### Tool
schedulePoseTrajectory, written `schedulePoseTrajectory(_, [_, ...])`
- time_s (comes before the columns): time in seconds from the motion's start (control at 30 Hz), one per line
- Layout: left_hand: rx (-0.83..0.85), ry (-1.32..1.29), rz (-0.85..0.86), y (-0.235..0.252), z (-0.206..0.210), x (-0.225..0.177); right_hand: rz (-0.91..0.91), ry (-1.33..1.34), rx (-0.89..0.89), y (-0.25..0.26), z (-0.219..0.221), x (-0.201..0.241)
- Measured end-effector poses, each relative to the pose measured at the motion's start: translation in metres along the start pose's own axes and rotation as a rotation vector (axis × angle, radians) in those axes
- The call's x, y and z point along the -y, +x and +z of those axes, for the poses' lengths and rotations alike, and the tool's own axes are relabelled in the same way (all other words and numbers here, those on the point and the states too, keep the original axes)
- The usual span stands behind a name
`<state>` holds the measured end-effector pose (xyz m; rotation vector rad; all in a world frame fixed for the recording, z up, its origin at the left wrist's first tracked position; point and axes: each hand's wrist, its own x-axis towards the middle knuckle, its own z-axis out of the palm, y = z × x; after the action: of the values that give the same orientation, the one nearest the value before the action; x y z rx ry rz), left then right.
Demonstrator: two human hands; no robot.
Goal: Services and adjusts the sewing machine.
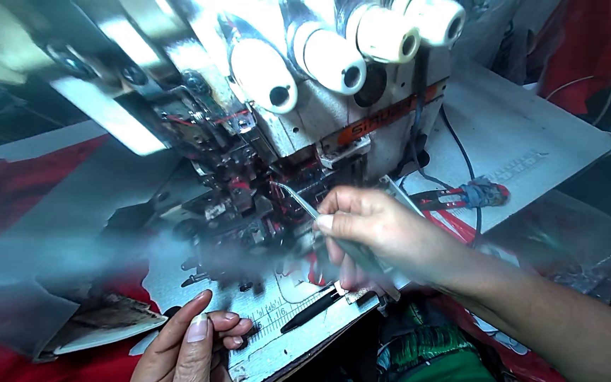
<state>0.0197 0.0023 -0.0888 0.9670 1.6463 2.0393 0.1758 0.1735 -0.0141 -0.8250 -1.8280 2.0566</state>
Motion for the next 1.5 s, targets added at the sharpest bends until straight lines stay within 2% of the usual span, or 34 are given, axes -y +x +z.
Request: schedulePoseTrajectory(1.5, [-0.012,0.003,0.015,0.0001,0.0005,0.0005,0.038,0.141,0.020,0.0050,-0.0005,0.0001])
